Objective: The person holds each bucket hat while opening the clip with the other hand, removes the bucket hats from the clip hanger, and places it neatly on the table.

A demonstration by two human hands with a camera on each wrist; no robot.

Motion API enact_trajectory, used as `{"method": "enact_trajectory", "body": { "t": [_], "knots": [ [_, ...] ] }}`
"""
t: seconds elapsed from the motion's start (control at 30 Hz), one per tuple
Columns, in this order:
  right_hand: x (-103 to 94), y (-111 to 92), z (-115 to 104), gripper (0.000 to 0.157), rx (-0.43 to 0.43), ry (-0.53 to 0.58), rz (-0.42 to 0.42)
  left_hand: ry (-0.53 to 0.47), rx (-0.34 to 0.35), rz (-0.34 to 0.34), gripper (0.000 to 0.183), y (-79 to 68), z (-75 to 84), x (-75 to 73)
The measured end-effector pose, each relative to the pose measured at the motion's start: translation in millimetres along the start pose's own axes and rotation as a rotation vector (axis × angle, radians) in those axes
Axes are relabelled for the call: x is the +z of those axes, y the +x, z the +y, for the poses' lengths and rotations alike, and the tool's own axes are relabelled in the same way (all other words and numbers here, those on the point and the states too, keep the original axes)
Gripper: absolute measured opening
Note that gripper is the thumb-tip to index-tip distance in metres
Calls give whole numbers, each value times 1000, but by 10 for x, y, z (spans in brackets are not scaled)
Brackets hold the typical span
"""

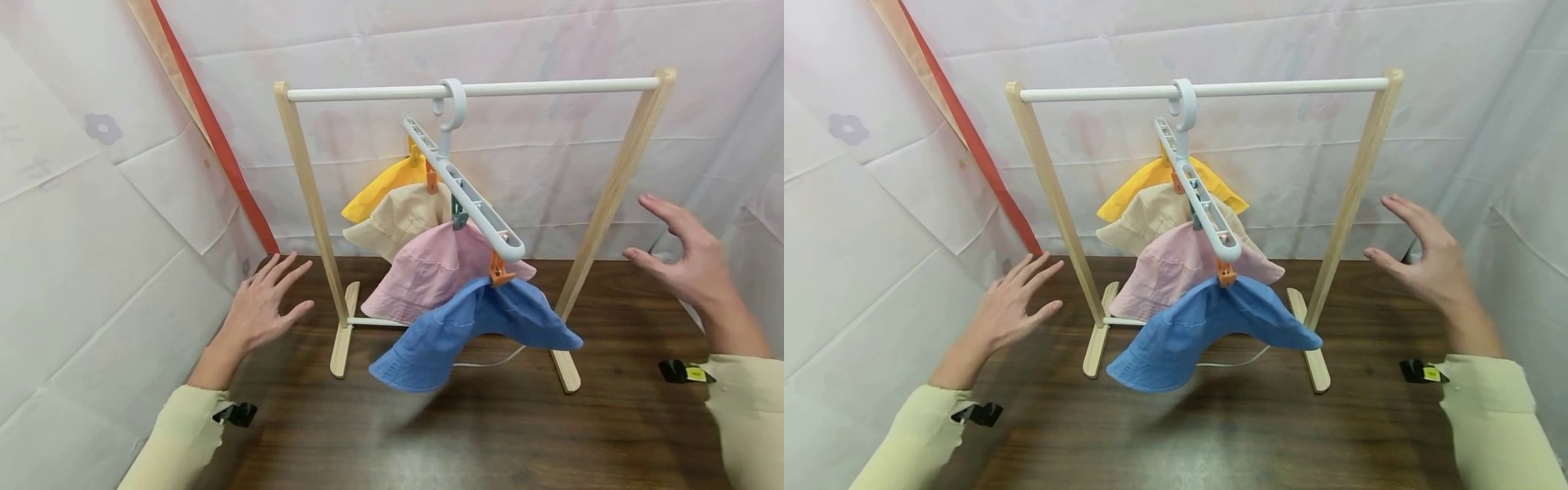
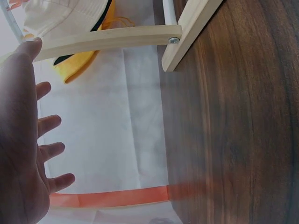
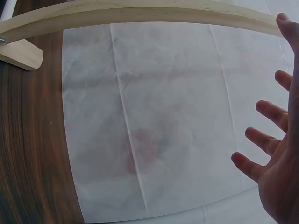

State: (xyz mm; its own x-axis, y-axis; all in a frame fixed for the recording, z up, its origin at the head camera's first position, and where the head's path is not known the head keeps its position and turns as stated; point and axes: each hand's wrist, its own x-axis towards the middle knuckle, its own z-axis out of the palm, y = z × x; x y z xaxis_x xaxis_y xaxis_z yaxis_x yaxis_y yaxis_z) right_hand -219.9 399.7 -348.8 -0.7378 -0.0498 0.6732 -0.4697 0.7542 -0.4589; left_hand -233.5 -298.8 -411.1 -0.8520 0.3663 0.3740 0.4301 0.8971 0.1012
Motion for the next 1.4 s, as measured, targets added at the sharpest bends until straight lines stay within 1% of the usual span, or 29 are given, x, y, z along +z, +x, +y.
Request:
{"method": "enact_trajectory", "body": {
  "t": [0.47, 0.67, 0.87, 0.97, 1.1, 1.2, 1.3, 1.4],
  "knots": [
    [46, -31, -36, 77, -79, 54, 30, -13, 13, 24, 75, -28, 69, -92],
    [70, -18, -58, 75, -107, 85, 52, -38, 22, 68, 73, -41, 100, -103],
    [112, 20, -88, 75, -147, 125, 93, -69, 56, 152, 70, -36, 98, -81],
    [125, 33, -109, 85, -175, 138, 104, -81, 83, 201, 65, -26, 100, -70],
    [123, 45, -140, 105, -208, 123, 77, -87, 104, 268, 64, -16, 109, -48],
    [109, 26, -163, 110, -218, 124, 82, -96, 131, 297, 68, 17, 133, -23],
    [104, -1, -203, 113, -213, 127, 117, -109, 158, 313, 74, 70, 165, -2],
    [117, -7, -275, 118, -210, 113, 129, -120, 172, 336, 81, 102, 184, 1]
  ]
}}
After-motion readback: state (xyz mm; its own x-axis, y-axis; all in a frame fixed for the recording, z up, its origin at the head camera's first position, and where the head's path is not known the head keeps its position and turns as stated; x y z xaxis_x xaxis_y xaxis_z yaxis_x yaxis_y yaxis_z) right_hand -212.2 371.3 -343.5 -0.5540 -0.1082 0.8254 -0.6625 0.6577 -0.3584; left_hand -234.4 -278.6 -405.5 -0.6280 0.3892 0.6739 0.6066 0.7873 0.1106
